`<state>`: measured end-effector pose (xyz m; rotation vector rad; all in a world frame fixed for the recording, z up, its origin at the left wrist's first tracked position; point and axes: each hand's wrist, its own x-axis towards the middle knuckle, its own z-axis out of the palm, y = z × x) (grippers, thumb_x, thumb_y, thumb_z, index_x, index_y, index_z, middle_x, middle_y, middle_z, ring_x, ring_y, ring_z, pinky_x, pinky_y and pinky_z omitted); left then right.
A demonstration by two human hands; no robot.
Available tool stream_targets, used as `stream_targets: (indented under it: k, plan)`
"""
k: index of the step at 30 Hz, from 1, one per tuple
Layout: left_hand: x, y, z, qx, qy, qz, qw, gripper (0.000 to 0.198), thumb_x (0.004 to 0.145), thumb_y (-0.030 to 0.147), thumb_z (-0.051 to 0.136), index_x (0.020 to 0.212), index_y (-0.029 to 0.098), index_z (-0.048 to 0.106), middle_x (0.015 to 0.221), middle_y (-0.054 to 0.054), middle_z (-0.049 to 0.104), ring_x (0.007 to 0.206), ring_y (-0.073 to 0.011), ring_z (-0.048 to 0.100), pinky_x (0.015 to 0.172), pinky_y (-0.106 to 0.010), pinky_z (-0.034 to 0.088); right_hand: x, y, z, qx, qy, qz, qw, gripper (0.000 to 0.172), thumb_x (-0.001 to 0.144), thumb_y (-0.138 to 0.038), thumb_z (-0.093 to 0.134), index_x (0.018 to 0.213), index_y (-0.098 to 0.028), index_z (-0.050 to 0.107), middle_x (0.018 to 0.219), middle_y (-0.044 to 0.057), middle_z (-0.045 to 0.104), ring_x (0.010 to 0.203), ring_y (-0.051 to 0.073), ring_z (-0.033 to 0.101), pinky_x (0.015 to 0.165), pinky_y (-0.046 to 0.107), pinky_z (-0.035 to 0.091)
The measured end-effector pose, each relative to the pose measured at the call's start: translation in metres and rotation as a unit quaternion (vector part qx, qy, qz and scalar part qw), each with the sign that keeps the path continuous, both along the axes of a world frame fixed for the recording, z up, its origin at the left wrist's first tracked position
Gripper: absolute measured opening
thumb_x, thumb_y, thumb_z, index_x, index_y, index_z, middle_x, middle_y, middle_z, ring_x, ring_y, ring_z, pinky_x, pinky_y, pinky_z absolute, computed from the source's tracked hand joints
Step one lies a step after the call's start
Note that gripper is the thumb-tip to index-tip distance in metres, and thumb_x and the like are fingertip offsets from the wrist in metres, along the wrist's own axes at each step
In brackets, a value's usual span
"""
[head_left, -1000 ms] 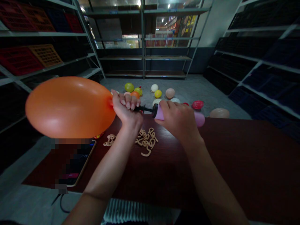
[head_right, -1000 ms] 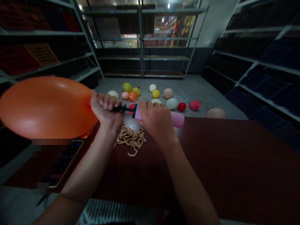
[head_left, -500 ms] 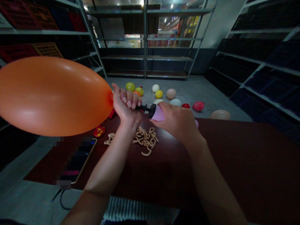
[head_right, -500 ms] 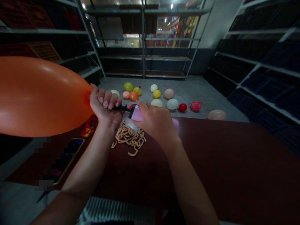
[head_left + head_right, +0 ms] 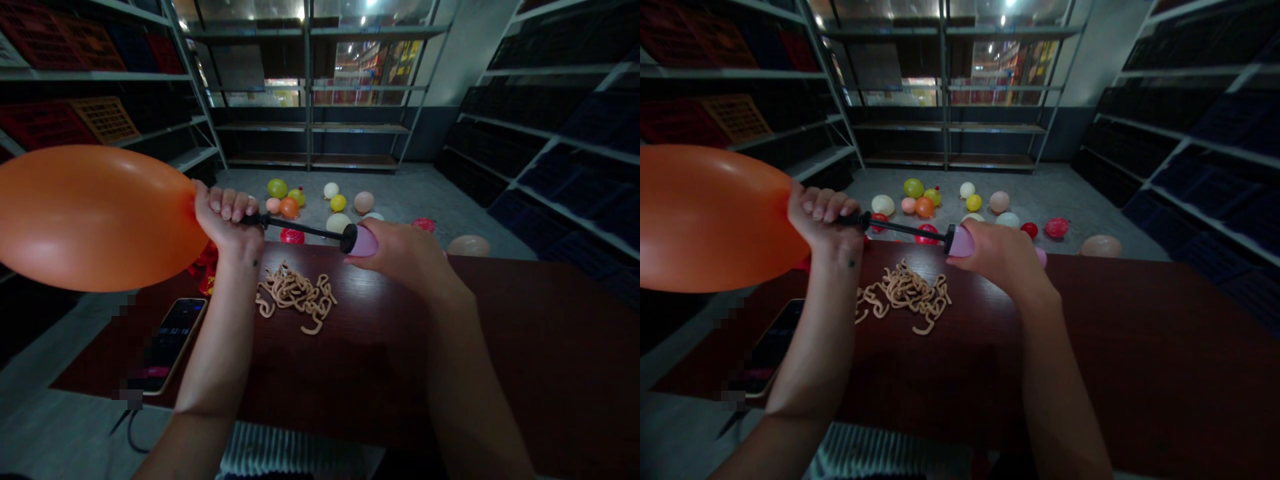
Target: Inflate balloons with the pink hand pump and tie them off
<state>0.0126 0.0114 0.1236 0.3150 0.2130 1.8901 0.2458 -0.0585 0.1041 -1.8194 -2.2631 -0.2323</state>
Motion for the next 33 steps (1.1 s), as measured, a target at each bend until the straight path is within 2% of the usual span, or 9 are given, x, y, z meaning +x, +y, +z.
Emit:
stream_targets:
  k: [3,9,13,16,21,25,29,33]
  plan:
    - [-0.004,0.002,-0.001,-0.006,0.004,0.000,1.000,0.066,0.113,0.044,0.028,0.052,0.018,0.023,0.036,0.005,0.022,0.028,-0.0059,0.021,0.037,-0.024,0.024,0.001,-0.001,0.000,0.006,-0.003,0.000,1.000,0.039,0.090,-0.052,0.064,0.116,-0.024,0.065,0.111,0.009,0.075,0.093,0.030,0.068,0.070,0.036,0.042]
    - [-0.007,0.010,-0.014,-0.006,0.028,0.006,1.000,0.065,0.112,0.040,0.028,0.052,0.019,0.024,0.037,0.003,0.025,0.030,-0.0073,0.024,0.039,-0.026,0.028,-0.007,-0.002,0.000,0.102,-0.062,-0.019,0.993,0.043,0.093,-0.041,0.060,0.130,-0.018,0.060,0.116,0.014,0.073,0.094,0.029,0.067,0.073,0.036,0.041]
    - [0.000,0.014,-0.021,0.016,0.048,0.011,0.999,0.064,0.111,0.037,0.039,0.052,0.019,0.021,0.039,0.004,0.023,0.032,-0.0077,0.023,0.040,-0.026,0.027,-0.012,-0.002,-0.002,0.137,-0.081,-0.013,0.987,0.039,0.092,-0.037,0.060,0.125,-0.015,0.063,0.105,0.013,0.074,0.091,0.028,0.067,0.071,0.034,0.039]
    - [0.015,0.012,-0.023,0.029,0.047,0.013,0.998,0.064,0.109,0.039,0.044,0.053,0.019,0.020,0.040,0.005,0.020,0.032,-0.0074,0.020,0.040,-0.025,0.025,-0.017,-0.002,-0.006,0.153,-0.092,-0.005,0.984,0.036,0.092,-0.035,0.060,0.121,-0.014,0.063,0.101,0.013,0.074,0.086,0.026,0.067,0.070,0.033,0.038]
    - [0.048,-0.004,-0.026,0.003,0.041,-0.012,0.999,0.064,0.109,0.041,0.044,0.054,0.019,0.021,0.042,0.006,0.019,0.032,-0.0070,0.020,0.039,-0.024,0.024,-0.033,-0.003,-0.011,0.134,-0.115,-0.006,0.984,0.031,0.094,-0.041,0.057,0.108,-0.014,0.063,0.096,0.013,0.073,0.080,0.025,0.067,0.064,0.032,0.037]
    - [0.067,-0.013,-0.030,-0.014,0.067,-0.037,0.997,0.068,0.104,0.051,0.052,0.054,0.018,0.021,0.041,0.007,0.019,0.033,-0.0066,0.019,0.038,-0.023,0.024,-0.043,-0.001,-0.015,0.094,-0.085,-0.005,0.992,0.038,0.095,-0.048,0.054,0.112,-0.015,0.062,0.095,0.013,0.074,0.081,0.025,0.067,0.064,0.031,0.039]
    - [0.069,-0.011,-0.032,-0.013,0.093,-0.040,0.995,0.070,0.102,0.055,0.053,0.053,0.019,0.021,0.041,0.007,0.018,0.032,-0.0070,0.019,0.037,-0.024,0.023,-0.046,0.002,-0.018,0.067,-0.057,0.003,0.996,0.044,0.094,-0.051,0.052,0.121,-0.016,0.062,0.099,0.014,0.075,0.085,0.027,0.068,0.064,0.032,0.040]
    - [0.061,-0.008,-0.027,-0.015,0.113,-0.035,0.993,0.070,0.102,0.055,0.053,0.052,0.019,0.021,0.040,0.006,0.018,0.032,-0.0072,0.019,0.037,-0.024,0.025,-0.045,0.005,-0.020,0.068,-0.028,0.012,0.997,0.048,0.094,-0.053,0.052,0.126,-0.018,0.061,0.104,0.013,0.076,0.090,0.027,0.069,0.066,0.031,0.041]
